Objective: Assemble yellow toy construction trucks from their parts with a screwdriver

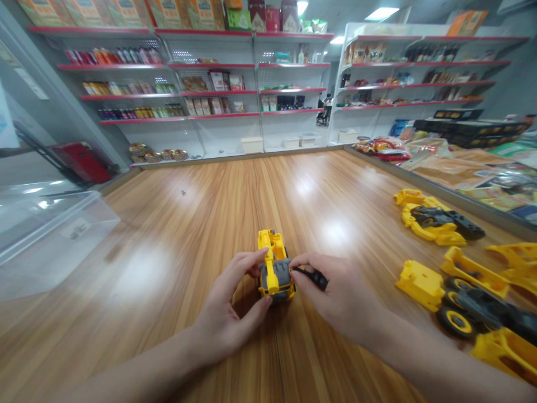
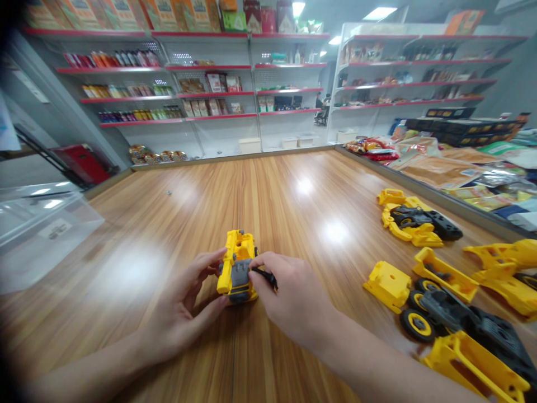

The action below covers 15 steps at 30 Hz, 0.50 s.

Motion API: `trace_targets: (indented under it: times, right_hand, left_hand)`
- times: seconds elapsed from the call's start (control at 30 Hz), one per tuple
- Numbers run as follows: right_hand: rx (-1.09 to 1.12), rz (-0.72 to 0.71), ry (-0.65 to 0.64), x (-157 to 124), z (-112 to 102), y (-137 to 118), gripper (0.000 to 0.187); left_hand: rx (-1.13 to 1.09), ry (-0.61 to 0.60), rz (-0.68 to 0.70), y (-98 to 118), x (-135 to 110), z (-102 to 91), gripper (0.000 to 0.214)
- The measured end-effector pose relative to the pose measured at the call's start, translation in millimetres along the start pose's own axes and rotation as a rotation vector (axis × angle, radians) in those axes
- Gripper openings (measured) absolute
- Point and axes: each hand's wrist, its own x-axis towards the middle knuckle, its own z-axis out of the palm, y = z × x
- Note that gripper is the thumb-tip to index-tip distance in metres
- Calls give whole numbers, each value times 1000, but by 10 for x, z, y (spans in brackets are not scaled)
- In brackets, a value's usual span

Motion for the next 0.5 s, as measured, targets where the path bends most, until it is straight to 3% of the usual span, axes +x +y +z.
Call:
trace_targets:
  times: [0.2, 0.3, 0.37, 0.47, 0.5]
  right_hand:
    - [-32, 84, -21, 5, 40, 60, 12]
    - [12, 112, 53, 16, 45, 45, 11]
    - [40, 116, 152, 18, 14, 10, 12]
    - [-15, -58, 286, -41, -56, -83, 8]
    - [-50, -189, 286, -85, -69, -127, 11]
  left_hand:
    - [40, 11, -44, -65, -22, 25, 64]
    - [72, 48, -84, -91, -1, 28, 63]
    - [89, 156, -51, -69, 11, 16, 61]
    - [-14, 415, 151, 60, -26, 16, 45]
    - [-93, 418, 185, 125, -57, 33, 36]
